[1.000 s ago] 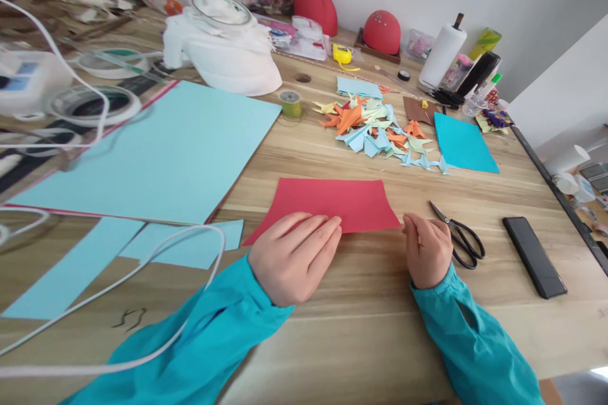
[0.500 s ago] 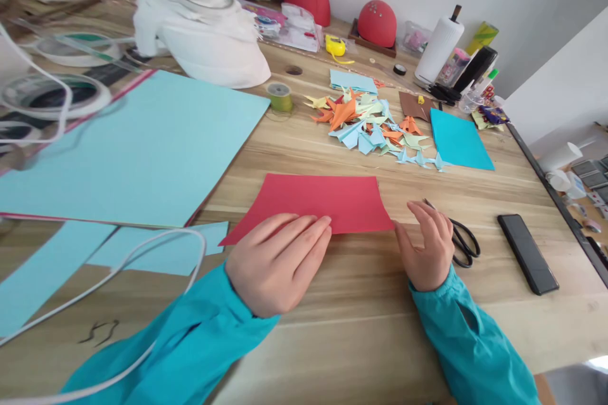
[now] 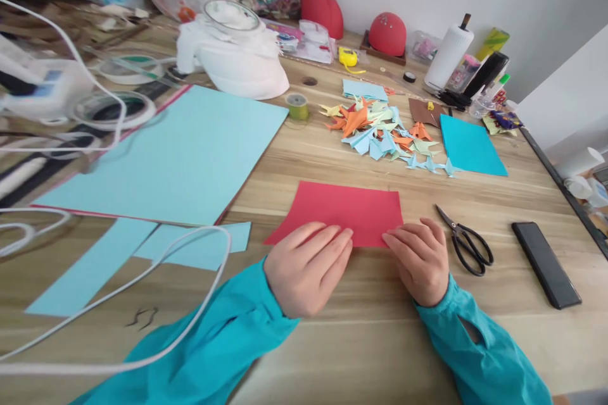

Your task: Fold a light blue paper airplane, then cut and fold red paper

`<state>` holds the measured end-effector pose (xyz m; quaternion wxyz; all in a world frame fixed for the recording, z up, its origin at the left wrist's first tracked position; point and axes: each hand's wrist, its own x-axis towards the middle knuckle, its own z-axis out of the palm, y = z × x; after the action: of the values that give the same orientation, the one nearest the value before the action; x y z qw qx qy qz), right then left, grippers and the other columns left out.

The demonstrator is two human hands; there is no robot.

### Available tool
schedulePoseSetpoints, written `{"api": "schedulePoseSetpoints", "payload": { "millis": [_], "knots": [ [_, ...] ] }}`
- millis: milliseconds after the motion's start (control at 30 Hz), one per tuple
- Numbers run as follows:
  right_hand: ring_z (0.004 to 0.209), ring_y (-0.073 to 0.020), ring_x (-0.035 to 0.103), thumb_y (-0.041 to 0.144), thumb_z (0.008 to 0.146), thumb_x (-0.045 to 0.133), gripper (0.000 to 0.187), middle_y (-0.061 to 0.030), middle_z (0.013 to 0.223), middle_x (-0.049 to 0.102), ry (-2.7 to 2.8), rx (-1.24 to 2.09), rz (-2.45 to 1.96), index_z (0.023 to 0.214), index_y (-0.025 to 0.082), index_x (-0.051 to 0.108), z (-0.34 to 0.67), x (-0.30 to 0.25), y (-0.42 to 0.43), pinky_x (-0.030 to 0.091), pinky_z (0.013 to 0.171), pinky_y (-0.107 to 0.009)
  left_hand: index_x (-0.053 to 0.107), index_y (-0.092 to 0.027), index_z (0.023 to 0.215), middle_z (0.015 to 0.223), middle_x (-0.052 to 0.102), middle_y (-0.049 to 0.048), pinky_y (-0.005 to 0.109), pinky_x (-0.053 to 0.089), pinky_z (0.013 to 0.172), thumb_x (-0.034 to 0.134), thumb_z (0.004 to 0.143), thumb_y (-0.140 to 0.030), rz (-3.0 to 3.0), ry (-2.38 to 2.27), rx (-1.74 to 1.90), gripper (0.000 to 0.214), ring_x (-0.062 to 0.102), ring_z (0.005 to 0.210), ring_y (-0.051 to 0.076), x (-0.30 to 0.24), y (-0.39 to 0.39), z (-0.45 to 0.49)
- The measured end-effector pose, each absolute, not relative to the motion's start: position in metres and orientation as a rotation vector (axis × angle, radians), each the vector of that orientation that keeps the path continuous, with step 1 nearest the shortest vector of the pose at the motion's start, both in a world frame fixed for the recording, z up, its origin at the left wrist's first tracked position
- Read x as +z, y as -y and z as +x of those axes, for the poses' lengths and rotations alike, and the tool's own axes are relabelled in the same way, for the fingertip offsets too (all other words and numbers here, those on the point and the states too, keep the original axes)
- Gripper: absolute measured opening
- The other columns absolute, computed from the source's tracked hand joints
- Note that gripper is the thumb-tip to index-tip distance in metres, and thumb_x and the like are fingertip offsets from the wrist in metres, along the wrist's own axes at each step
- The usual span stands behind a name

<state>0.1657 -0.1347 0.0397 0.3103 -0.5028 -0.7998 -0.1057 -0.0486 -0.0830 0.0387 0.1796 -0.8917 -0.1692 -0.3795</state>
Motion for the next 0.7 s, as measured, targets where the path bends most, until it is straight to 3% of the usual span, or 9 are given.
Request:
{"api": "schedulePoseSetpoints", "payload": {
  "millis": [267, 433, 567, 700],
  "knots": [
    [0.082, -0.0171, 0.063, 0.006, 0.075, 0.059, 0.033, -0.0024, 0.087, 0.071, 1.904, -0.319, -1.283, 0.102, 0.025, 0.064, 0.184, 0.037, 0.135, 0.045, 0.079, -0.035, 0.064, -0.014, 0.090, 0.086, 0.072, 0.0073, 0.035, 0.050, 0.069, 0.060, 0.070, -0.002, -2.357, 0.629, -1.102, 0.024, 0.066, 0.077, 0.021, 0.064, 0.056, -0.079],
    [0.073, -0.0184, 0.064, 0.014, 0.077, 0.060, 0.018, -0.0045, 0.081, 0.070, 1.508, -0.189, -1.362, 0.090, 0.023, 0.069, 0.186, 0.038, 0.135, 0.051, 0.068, -0.031, 0.064, -0.015, 0.097, 0.089, 0.071, 0.0102, 0.033, 0.050, 0.070, 0.059, 0.070, -0.002, -2.235, 0.897, -1.326, 0.030, 0.067, 0.079, 0.021, 0.059, 0.049, -0.094],
    [0.065, -0.0193, 0.063, 0.031, 0.073, 0.065, 0.013, -0.0054, 0.074, 0.070, 1.160, 0.152, -1.408, 0.078, 0.021, 0.071, 0.184, 0.037, 0.134, 0.052, 0.061, -0.031, 0.067, -0.018, 0.097, 0.098, 0.070, 0.0079, 0.032, 0.052, 0.078, 0.059, 0.077, -0.022, -2.260, 1.485, -2.007, 0.021, 0.065, 0.089, 0.021, 0.054, 0.049, -0.088],
    [0.055, -0.0146, 0.059, 0.038, 0.070, 0.068, 0.022, -0.0033, 0.068, 0.069, 0.889, 0.709, -1.353, 0.081, 0.019, 0.071, 0.181, 0.028, 0.129, 0.049, 0.048, -0.026, 0.064, -0.012, 0.103, 0.099, 0.069, 0.0127, 0.036, 0.055, 0.071, 0.055, 0.077, -0.048, -2.420, 2.038, -3.019, 0.045, 0.065, 0.091, 0.027, 0.058, 0.052, -0.073]
  ]
}}
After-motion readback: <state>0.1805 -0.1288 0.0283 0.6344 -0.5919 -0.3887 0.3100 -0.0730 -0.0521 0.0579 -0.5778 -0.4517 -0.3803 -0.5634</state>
